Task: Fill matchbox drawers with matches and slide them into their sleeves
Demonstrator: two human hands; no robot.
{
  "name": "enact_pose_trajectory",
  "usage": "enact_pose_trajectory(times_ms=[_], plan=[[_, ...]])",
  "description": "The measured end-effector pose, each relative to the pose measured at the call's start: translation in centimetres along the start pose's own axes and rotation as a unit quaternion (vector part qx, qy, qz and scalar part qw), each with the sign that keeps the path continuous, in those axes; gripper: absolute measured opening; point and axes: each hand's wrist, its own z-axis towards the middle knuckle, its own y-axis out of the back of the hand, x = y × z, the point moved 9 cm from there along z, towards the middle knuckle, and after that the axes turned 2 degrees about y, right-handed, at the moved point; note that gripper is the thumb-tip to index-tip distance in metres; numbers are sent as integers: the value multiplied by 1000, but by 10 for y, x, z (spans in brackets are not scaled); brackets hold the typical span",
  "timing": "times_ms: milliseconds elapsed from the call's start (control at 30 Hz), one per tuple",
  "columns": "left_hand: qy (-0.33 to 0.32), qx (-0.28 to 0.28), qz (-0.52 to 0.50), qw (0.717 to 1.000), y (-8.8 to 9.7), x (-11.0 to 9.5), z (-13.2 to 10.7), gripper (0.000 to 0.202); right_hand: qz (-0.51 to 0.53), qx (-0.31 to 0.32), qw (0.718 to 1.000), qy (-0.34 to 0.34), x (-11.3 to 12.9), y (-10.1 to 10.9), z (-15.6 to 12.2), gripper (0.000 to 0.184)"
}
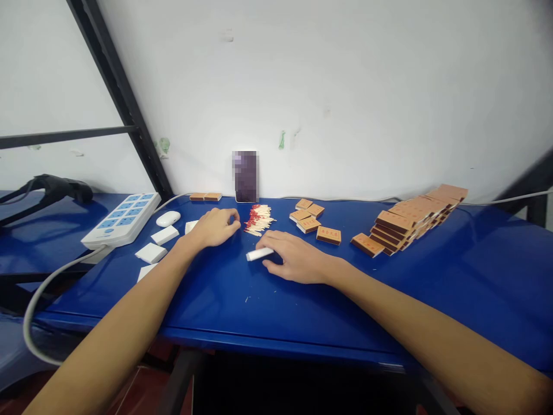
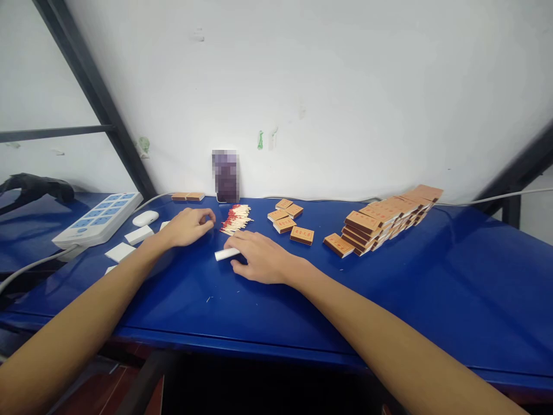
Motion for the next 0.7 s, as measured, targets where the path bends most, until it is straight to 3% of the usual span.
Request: enact_pose_trajectory(times_ms=[200,533,700], plan=[[-40,25,7,999,-12,-5,-1,27,25,-35,999,8,-4,1,1,17],[-67,28,-17,997,-13,-15,-3,20,37,-23,999,29,10,5,-1,22],[-65,20,-7,998,-5,-14,-3,21,65,-16,997,29,12,4,1,13]])
